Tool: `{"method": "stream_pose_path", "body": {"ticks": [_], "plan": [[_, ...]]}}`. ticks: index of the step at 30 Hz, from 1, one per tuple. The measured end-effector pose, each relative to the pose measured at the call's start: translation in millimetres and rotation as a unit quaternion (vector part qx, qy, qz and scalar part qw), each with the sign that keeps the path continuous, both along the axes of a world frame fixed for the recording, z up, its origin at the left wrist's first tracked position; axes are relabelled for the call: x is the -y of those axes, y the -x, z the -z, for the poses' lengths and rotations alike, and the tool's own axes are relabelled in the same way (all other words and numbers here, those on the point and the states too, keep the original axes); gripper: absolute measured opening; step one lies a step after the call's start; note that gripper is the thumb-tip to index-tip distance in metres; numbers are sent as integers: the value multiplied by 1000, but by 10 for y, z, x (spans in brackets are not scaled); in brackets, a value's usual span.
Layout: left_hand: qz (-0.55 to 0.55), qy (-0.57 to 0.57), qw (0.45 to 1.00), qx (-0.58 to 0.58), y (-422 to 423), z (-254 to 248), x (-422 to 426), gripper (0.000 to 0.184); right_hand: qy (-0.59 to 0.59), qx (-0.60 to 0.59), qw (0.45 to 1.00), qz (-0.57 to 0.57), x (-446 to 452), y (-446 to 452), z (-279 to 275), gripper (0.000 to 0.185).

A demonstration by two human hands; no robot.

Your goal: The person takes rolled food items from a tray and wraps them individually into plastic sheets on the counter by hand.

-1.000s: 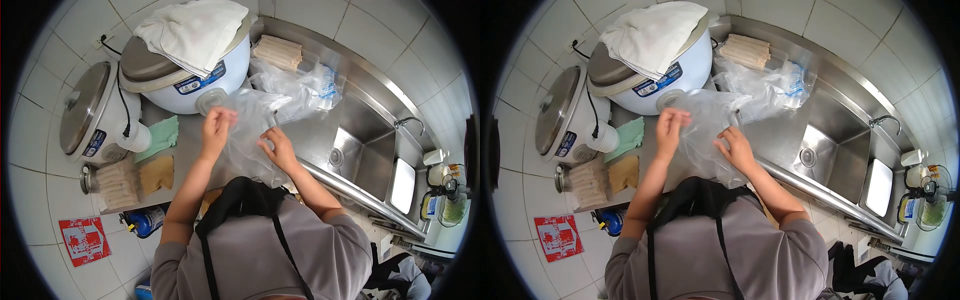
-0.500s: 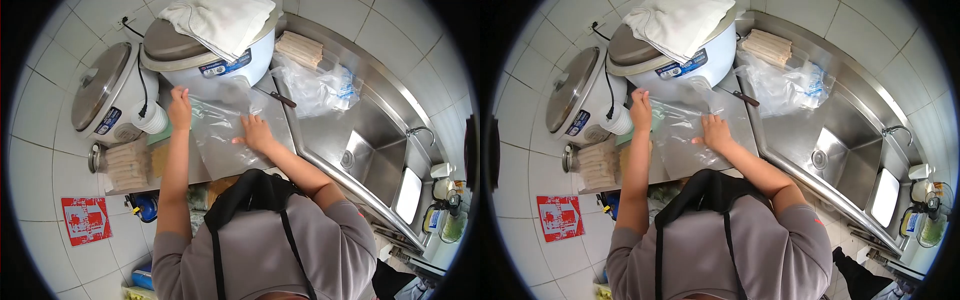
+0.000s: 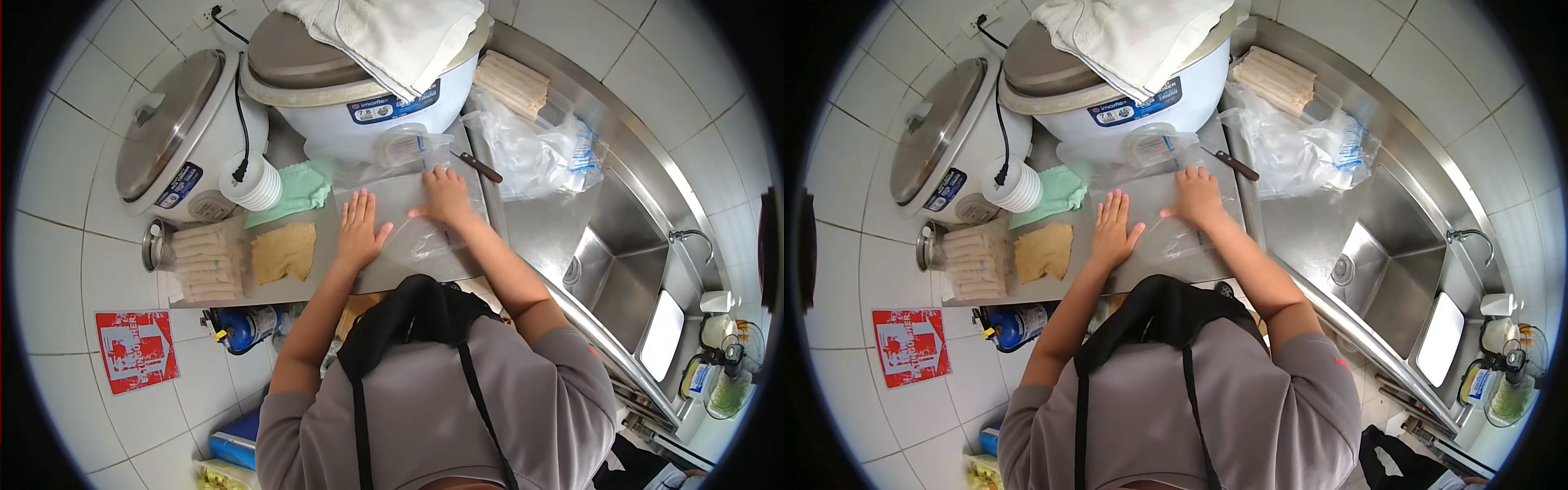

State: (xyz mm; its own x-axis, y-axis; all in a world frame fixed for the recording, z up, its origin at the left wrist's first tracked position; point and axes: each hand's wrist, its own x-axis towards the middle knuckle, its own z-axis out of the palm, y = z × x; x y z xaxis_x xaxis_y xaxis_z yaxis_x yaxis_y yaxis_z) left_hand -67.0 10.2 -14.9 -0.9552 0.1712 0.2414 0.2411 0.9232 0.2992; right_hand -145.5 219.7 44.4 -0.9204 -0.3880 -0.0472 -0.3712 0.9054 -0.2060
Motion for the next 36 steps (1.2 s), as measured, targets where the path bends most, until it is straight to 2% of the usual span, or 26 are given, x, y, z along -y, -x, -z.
{"method": "stream_pose_path", "body": {"ticks": [4,6,7,8,12,15,18,20,21,23,26,27,30,33,36], "plan": [[-6,29,999,15,0,-101,17,74,110,21,994,14,-266,268,141,76],[-16,48,998,31,-1,-214,-32,75,163,135,976,43,-530,447,60,69],[-7,22,1000,16,7,-262,-68,72,190,190,962,56,-664,535,-40,65],[2,-3,1000,0,15,-309,-100,70,182,164,968,51,-822,618,-155,58],[60,-151,986,-23,109,-571,-309,50,164,28,977,135,-1519,1315,-105,45],[69,-188,977,-68,228,-765,-476,35,188,-38,965,178,-1984,1940,46,30],[28,-251,966,-55,378,-774,-511,26,231,-129,939,221,-2395,2545,407,22],[-7,-343,939,-21,467,-771,-522,23,259,-184,915,247,-2558,2751,420,22],[-25,-388,921,-5,501,-770,-514,21,237,-192,915,263,-2644,2864,431,23],[-25,-384,921,70,531,-791,-450,20,195,-207,913,292,-2815,3135,519,26],[14,-362,918,162,535,-906,-402,21,268,-266,875,302,-2910,3385,621,31],[33,-352,916,190,530,-961,-401,22,251,-269,880,301,-2927,3480,621,30],[45,-294,926,230,519,-1100,-408,25,205,-280,892,289,-2945,3712,655,27],[23,-322,910,259,521,-1076,-311,29,173,-310,898,258,-2911,3867,680,22],[-13,-377,903,207,537,-1077,-276,34,96,-275,894,339,-2804,3940,619,23]]}}
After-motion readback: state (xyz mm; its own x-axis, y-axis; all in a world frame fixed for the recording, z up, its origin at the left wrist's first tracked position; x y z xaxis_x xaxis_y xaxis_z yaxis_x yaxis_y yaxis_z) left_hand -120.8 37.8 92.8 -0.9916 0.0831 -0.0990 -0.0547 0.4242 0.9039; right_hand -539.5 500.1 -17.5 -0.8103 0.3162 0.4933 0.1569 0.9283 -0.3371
